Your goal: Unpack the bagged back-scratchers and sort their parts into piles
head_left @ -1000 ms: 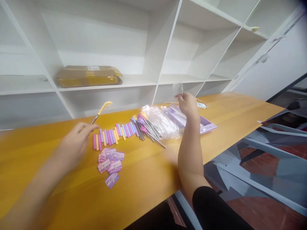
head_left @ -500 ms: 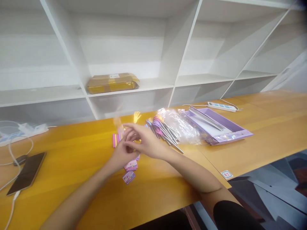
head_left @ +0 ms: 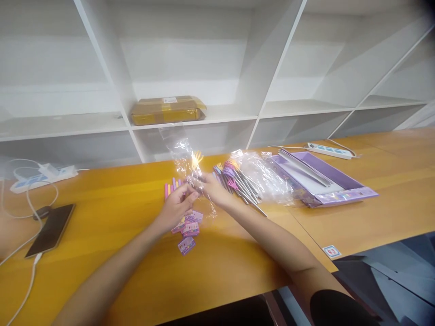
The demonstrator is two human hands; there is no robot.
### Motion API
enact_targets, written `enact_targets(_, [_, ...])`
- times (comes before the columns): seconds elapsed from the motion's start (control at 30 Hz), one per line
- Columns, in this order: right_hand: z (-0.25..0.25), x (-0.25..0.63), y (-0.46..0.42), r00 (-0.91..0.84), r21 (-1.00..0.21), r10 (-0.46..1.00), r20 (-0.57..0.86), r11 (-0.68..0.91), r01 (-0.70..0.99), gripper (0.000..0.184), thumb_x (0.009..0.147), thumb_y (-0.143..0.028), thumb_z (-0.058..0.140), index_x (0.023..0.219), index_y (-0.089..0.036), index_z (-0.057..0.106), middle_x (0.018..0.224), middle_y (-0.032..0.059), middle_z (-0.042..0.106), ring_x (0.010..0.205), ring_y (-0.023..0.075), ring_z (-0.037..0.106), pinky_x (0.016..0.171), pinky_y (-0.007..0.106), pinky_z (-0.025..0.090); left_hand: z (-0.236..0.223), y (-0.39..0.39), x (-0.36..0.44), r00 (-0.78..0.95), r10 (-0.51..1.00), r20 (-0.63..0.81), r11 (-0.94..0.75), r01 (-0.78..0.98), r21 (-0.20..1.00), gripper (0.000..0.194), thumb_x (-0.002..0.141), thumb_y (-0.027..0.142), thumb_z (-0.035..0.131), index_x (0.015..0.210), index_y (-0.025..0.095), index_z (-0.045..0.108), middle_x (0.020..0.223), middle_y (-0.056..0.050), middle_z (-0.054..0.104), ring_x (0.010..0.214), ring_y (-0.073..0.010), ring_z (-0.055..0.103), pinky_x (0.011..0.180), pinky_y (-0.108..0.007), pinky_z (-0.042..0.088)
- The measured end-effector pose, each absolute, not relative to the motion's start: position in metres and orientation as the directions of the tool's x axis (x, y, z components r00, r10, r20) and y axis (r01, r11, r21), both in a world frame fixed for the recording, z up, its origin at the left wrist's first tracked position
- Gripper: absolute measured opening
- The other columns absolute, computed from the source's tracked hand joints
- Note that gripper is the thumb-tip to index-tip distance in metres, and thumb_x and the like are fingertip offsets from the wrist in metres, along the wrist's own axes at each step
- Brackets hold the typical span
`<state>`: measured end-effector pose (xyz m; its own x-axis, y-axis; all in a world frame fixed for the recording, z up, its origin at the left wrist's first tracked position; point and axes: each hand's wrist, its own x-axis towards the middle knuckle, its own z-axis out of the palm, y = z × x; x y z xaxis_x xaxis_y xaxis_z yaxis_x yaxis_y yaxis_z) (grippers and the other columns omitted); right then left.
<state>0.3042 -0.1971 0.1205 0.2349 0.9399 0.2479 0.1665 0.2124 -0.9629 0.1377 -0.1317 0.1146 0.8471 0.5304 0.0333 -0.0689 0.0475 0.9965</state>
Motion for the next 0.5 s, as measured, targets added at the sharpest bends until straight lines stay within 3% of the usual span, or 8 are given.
enact_targets(0.13, [0.12, 0.309, -0.192, 0.433, -0.936, 0.832, 0.347, 0.332, 0.113, 0.054, 0.092, -0.075, 0.067, 0.082, -0.022, 0.057, 0.079, -0.0004, 0.056, 0.07, 0.0147, 0.051, 0.063, 0.028, 0.045, 0.113, -0.122, 0.14, 0.719, 0.665, 0.2, -0.14, -0.142, 0.98, 0.045, 0.084, 0.059, 0.086, 0.08, 0.019, 0.066, 0.088, -0.003, 0.066, 0.076, -0.0149, 0.062, 0.065, -0.026, 0.053])
enact_targets(0.23, [0.135, 0.322, -0.205, 0.546, -0.876, 0.693, 0.471, 0.441, 0.195, 0.049, 0.104, -0.073, 0.051, 0.091, -0.026, 0.05, 0.077, -0.0026, 0.055, 0.058, 0.0132, 0.047, 0.054, 0.028, 0.04, 0.116, -0.109, 0.138, 0.538, 0.793, 0.286, -0.152, -0.28, 0.948, 0.04, 0.087, 0.054, 0.086, 0.085, 0.019, 0.067, 0.106, -0.007, 0.074, 0.098, -0.0188, 0.071, 0.084, -0.03, 0.06])
enact_targets(0.3, [0.145, 0.324, -0.219, 0.486, -0.849, 0.696, 0.529, 0.435, 0.301, 0.044, 0.111, -0.068, 0.044, 0.094, -0.027, 0.05, 0.069, -0.0055, 0.047, 0.05, 0.0128, 0.039, 0.05, 0.028, 0.035, 0.121, -0.102, 0.133, 0.451, 0.835, 0.315, -0.137, -0.383, 0.914, 0.039, 0.087, 0.052, 0.086, 0.087, 0.019, 0.065, 0.107, -0.007, 0.076, 0.105, -0.0203, 0.073, 0.092, -0.034, 0.062])
enact_targets(0.37, [0.152, 0.319, -0.234, 0.364, -0.804, 0.736, 0.571, 0.41, 0.431, 0.043, 0.112, -0.064, 0.048, 0.095, -0.026, 0.059, 0.067, -0.0043, 0.047, 0.053, 0.0138, 0.042, 0.054, 0.03, 0.037, 0.13, -0.097, 0.128, 0.397, 0.845, 0.357, -0.157, -0.455, 0.877, 0.04, 0.087, 0.049, 0.088, 0.085, 0.02, 0.06, 0.107, -0.006, 0.077, 0.107, -0.0218, 0.075, 0.094, -0.038, 0.064])
enact_targets(0.5, [0.155, 0.296, -0.249, 0.114, -0.51, 0.746, 0.656, 0.326, 0.796, 0.047, 0.118, -0.051, 0.04, 0.097, -0.023, 0.071, 0.086, 0.0049, 0.064, 0.078, 0.0189, 0.059, 0.073, 0.034, 0.045, 0.149, -0.095, 0.117, 0.308, 0.845, 0.438, -0.224, -0.539, 0.812, 0.038, 0.089, 0.044, 0.088, 0.086, 0.021, 0.058, 0.104, -0.005, 0.078, 0.103, -0.0215, 0.078, 0.09, -0.038, 0.067])
